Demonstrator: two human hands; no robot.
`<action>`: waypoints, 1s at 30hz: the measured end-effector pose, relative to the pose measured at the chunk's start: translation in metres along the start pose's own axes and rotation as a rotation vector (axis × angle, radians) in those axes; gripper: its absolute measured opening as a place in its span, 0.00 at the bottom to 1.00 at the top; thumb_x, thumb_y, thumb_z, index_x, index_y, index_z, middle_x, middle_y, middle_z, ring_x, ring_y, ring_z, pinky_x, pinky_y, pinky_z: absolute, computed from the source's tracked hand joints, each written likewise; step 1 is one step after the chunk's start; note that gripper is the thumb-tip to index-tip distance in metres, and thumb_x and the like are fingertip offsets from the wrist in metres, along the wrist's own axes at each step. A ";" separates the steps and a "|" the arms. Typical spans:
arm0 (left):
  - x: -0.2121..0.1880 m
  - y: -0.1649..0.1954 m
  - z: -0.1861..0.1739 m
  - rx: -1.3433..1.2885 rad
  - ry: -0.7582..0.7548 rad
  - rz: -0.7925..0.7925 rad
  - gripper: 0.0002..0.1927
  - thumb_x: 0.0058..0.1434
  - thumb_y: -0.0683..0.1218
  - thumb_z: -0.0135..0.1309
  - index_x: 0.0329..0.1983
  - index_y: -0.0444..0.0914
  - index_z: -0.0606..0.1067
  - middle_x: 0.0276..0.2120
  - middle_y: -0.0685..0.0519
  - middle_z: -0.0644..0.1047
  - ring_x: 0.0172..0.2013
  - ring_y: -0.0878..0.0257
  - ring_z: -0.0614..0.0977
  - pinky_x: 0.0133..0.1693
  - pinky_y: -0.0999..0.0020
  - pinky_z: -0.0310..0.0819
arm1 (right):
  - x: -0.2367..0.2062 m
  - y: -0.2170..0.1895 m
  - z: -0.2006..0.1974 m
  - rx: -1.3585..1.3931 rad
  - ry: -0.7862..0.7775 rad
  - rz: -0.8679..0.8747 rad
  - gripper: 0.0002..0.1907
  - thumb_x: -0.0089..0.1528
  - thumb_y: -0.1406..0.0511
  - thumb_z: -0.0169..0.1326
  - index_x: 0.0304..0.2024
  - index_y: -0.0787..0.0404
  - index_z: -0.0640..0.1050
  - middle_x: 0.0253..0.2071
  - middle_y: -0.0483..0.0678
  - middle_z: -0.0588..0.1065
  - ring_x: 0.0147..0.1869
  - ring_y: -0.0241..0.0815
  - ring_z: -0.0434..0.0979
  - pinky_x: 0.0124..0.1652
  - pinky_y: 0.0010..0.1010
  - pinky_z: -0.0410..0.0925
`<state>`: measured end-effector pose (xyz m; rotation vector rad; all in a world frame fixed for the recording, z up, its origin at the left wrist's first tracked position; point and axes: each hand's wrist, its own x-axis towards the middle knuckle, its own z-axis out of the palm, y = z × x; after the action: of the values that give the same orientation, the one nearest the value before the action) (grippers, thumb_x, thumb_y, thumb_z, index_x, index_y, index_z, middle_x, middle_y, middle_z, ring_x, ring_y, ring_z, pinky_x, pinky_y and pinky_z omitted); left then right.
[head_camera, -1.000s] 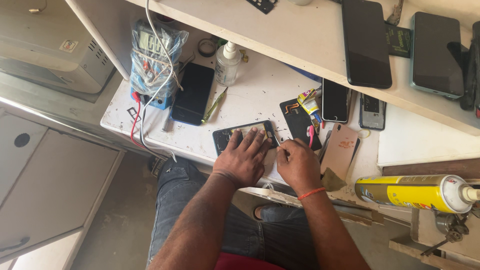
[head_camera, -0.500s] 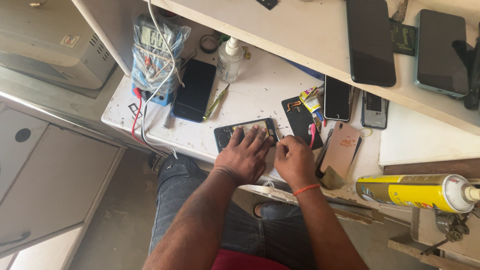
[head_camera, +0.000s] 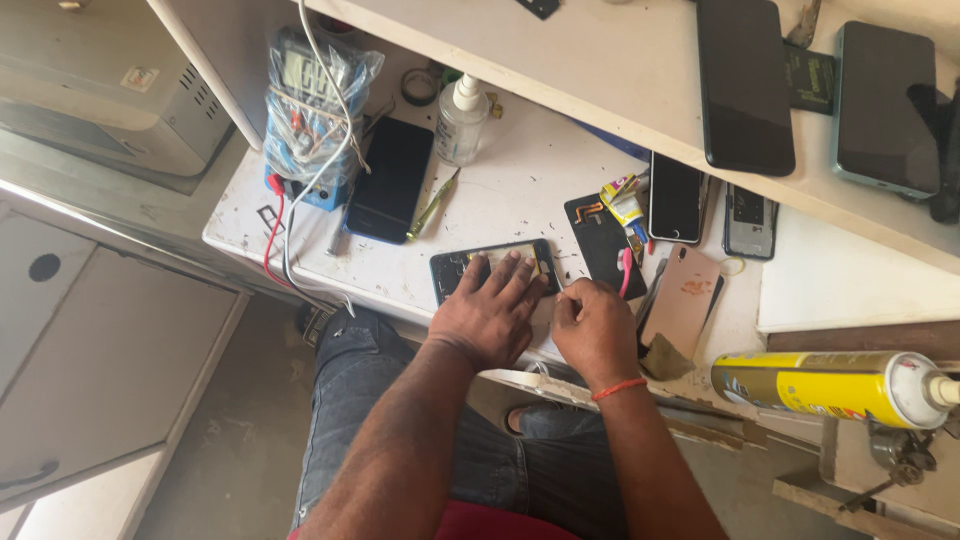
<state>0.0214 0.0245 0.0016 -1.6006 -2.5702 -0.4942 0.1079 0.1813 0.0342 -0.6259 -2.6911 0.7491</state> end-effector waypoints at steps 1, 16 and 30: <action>0.000 0.001 0.000 -0.010 -0.017 -0.006 0.37 0.56 0.58 0.54 0.69 0.41 0.66 0.68 0.44 0.66 0.70 0.49 0.63 0.66 0.39 0.54 | -0.003 -0.001 -0.001 -0.005 0.003 -0.006 0.05 0.58 0.67 0.59 0.30 0.62 0.80 0.29 0.55 0.77 0.30 0.54 0.79 0.32 0.42 0.70; -0.001 -0.001 0.001 -0.008 0.024 0.011 0.36 0.57 0.58 0.54 0.69 0.41 0.66 0.68 0.44 0.67 0.70 0.48 0.64 0.66 0.38 0.55 | 0.006 0.000 0.015 -0.062 0.097 -0.054 0.06 0.60 0.67 0.57 0.29 0.63 0.78 0.31 0.54 0.78 0.36 0.58 0.79 0.37 0.47 0.70; -0.001 -0.001 0.002 0.003 0.037 0.017 0.37 0.57 0.58 0.54 0.69 0.40 0.66 0.66 0.44 0.68 0.69 0.49 0.65 0.65 0.37 0.56 | 0.026 0.008 0.022 -0.004 0.053 -0.076 0.05 0.59 0.68 0.59 0.29 0.63 0.78 0.28 0.53 0.77 0.29 0.51 0.77 0.33 0.41 0.70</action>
<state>0.0214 0.0243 -0.0009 -1.5951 -2.5276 -0.5137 0.0796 0.1906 0.0161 -0.5328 -2.6522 0.6979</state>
